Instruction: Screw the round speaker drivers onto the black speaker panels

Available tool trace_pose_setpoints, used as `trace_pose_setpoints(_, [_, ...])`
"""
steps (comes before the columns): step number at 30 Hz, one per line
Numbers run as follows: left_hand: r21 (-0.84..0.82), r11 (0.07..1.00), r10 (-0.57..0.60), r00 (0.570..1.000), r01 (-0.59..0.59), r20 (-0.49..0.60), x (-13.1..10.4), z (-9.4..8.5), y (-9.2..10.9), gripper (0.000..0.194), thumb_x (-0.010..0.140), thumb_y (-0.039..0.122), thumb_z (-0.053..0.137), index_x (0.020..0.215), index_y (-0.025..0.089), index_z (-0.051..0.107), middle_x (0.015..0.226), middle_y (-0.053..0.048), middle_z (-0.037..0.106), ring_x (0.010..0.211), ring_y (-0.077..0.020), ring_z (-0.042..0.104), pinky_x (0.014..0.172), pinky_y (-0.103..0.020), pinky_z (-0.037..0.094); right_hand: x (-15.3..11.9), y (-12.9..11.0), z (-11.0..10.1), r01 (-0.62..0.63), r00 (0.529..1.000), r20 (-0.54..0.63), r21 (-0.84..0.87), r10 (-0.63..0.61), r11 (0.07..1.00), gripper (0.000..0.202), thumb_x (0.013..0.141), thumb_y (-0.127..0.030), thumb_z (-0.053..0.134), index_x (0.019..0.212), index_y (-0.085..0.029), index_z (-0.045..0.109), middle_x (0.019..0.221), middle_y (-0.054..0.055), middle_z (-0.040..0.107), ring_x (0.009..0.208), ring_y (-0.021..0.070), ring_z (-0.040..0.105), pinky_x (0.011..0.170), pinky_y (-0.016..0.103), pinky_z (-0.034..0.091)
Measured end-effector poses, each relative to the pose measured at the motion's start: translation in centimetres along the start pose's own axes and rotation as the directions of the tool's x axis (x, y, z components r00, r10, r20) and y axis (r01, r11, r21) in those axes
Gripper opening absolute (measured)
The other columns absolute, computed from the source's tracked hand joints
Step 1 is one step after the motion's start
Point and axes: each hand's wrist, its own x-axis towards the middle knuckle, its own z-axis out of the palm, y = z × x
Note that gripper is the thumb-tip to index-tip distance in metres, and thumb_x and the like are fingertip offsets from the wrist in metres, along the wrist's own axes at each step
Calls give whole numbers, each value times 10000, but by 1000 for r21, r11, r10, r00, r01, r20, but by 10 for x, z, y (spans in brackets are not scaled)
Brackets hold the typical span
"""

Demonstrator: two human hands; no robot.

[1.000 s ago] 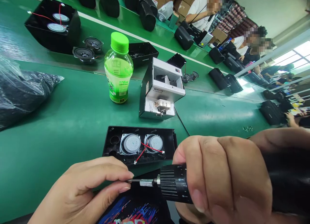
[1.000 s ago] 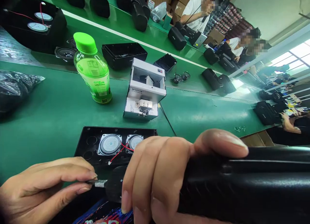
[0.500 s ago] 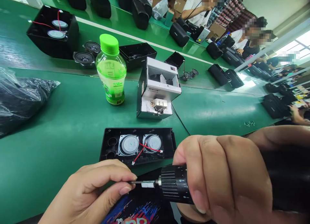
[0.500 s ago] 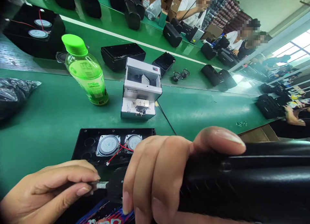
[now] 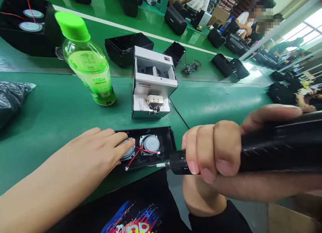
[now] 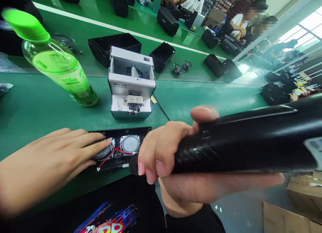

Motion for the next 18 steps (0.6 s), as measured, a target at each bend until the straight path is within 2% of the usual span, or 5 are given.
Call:
trace_pose_setpoints(2, [7, 999, 35, 999, -36, 28, 9, 3, -3, 487, 1196, 151, 482, 1385, 295, 907, 1202, -89, 929, 972, -293, 853, 855, -457, 600, -3, 9, -1, 39, 998, -39, -19, -40, 999, 362, 1214, -649, 893, 1417, -379, 1024, 794, 13, 891, 610, 214, 839, 637, 358, 781])
trace_pose_setpoints(4, [0, 1000, 16, 999, -16, 28, 11, 4, -3, 513, 1250, 199, 412, 1357, 299, 904, 1196, -77, 921, 920, -267, 855, 814, -425, 617, -4, 13, -1, 27, 999, -47, -27, -28, 999, 385, 1203, -673, 897, 1395, -367, 1032, 774, 20, 884, 599, 218, 828, 632, 360, 776])
trace_pose_setpoints(9, [-26, 997, -69, 995, 71, 77, -6, 8, -2, 536, 1349, 374, 386, 1539, 352, 887, 1395, -64, 921, 988, -262, 877, 797, -401, 621, -2, 19, 7, 83, 985, -148, -14, -84, 996, 435, 1243, -724, 806, 1348, -364, 1027, 670, -4, 788, 504, 187, 699, 559, 306, 691])
trace_pose_setpoints(13, [-10, 995, -102, 991, 103, 82, -15, 13, -5, 532, 1364, 443, 410, 1598, 366, 882, 1465, -65, 920, 1022, -268, 891, 824, -400, 639, -1, 24, 7, 72, 991, -112, 9, -71, 997, 523, 1266, -790, 708, 1335, -376, 1019, 662, -16, 756, 486, 178, 659, 565, 307, 705])
trace_pose_setpoints(18, [47, 994, -100, 993, 97, 57, -6, 12, -2, 668, 1378, 501, 280, 1572, 322, 894, 1394, -105, 937, 974, -283, 906, 778, -424, 664, -3, 26, 8, 111, 985, -134, 11, -108, 994, 624, 1290, -824, 610, 1332, -355, 1020, 645, -25, 710, 493, 171, 635, 560, 295, 698])
